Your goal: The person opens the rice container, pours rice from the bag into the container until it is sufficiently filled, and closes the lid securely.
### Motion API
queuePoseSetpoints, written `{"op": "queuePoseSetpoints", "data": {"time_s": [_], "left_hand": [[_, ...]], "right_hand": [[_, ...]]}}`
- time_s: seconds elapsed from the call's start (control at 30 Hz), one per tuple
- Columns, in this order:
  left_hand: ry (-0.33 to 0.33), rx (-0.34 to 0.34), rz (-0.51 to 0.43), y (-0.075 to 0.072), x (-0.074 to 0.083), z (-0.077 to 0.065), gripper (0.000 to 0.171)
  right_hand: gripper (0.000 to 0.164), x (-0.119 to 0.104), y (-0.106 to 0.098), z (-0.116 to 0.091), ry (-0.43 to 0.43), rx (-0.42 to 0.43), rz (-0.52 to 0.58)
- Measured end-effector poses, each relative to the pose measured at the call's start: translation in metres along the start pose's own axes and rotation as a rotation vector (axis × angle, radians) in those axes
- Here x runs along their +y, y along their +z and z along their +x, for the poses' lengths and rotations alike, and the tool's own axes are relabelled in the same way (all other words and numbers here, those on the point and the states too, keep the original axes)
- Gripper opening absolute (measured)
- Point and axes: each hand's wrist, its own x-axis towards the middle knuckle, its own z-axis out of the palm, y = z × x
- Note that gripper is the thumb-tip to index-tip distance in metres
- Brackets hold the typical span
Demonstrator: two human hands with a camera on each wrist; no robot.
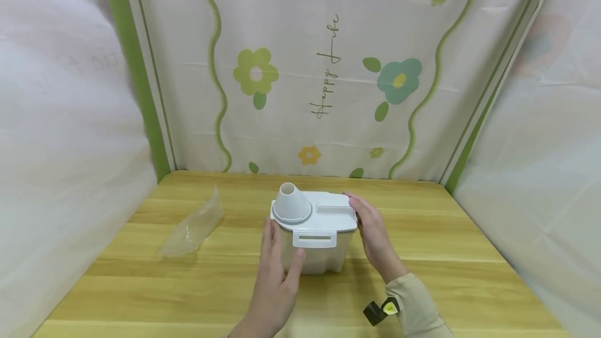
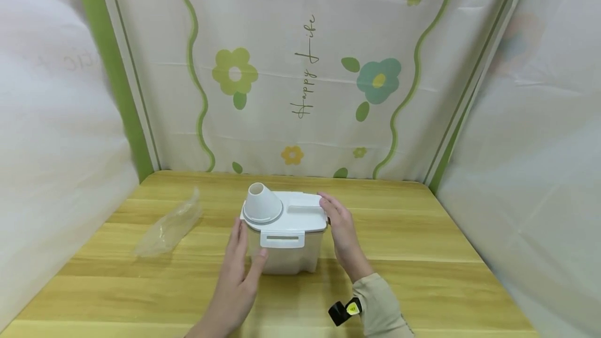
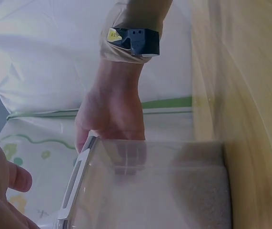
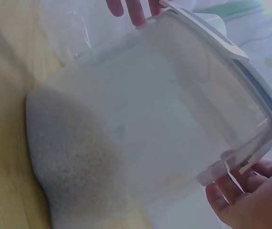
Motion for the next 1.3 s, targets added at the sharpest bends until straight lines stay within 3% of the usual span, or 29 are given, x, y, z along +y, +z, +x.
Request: {"op": "queuePoseSetpoints", "data": {"time_s": [0.17, 0.4, 0.67, 0.93, 1.3], "left_hand": [[-0.013, -0.022, 0.011, 0.001, -0.002, 0.005, 0.078], [0.047, -0.015, 0.023, -0.002, -0.009, 0.016, 0.078], [0.072, -0.065, 0.001, -0.007, -0.022, 0.034, 0.088], [0.11, -0.119, -0.157, -0.017, -0.043, 0.065, 0.076], [0.034, -0.24, -0.375, -0.026, -0.062, 0.109, 0.055]], "right_hand": [[0.044, 0.003, 0.004, 0.0, -0.023, 0.045, -0.018], [0.04, 0.008, 0.009, -0.006, -0.005, 0.128, -0.034], [0.029, 0.011, 0.017, -0.019, 0.01, 0.248, 0.029], [0.026, 0.005, 0.025, -0.036, 0.017, 0.256, 0.071], [0.029, -0.005, 0.053, -0.063, 0.105, 0.299, 0.102]]}}
